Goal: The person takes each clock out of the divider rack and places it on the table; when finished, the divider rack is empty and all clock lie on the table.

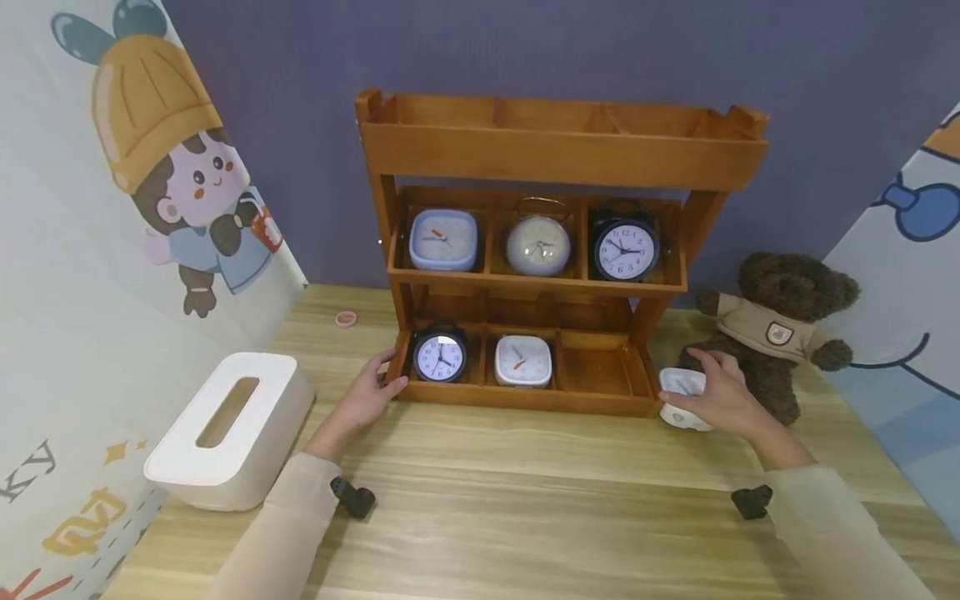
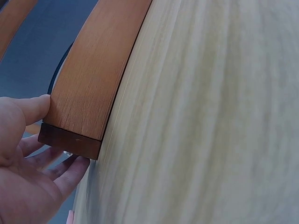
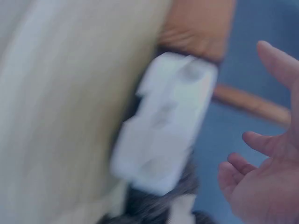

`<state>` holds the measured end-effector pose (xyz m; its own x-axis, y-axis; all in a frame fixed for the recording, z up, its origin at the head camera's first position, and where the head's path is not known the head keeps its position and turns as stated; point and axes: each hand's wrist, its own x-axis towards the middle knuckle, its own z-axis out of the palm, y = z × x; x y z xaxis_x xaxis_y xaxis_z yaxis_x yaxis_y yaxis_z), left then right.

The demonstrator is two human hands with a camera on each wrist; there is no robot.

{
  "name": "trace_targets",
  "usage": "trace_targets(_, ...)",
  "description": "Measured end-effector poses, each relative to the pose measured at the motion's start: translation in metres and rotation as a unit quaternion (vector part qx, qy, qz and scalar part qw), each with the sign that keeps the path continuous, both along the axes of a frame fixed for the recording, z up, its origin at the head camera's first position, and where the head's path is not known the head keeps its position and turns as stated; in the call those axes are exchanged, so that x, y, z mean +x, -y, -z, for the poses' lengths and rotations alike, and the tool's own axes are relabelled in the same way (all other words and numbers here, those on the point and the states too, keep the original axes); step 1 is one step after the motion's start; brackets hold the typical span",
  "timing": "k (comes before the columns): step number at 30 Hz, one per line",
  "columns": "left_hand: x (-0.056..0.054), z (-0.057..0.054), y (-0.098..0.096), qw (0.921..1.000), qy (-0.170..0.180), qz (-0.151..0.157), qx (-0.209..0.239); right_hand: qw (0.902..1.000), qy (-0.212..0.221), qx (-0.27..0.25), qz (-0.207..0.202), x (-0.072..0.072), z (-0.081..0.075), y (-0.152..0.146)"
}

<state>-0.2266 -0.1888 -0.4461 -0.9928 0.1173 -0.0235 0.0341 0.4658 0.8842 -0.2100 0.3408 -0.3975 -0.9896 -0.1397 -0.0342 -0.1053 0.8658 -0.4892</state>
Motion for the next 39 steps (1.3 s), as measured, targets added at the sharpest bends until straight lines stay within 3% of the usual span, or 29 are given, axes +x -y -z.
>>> trace_targets(5, 0.001, 0.001, 0.000, 1.0000, 0.000, -0.003, 0.005, 0.9994, -0.023, -0.014, -0.023, -0.002, -0.016, 0.031)
trace_targets(10, 0.002, 0.000, 0.000, 1.0000, -0.001, -0.003, 0.009, 0.9985, -0.015, -0.040, -0.035, -0.006, -0.022, 0.061)
trace_targets(25, -0.001, 0.002, 0.001, 0.9998, -0.002, -0.006, 0.020, 0.9950, -0.008, -0.072, -0.068, -0.031, -0.006, 0.150)
trace_targets(39, 0.001, 0.000, -0.001, 0.9996, -0.007, -0.011, 0.025, 0.9949, -0.015, -0.072, -0.069, -0.050, 0.013, 0.200)
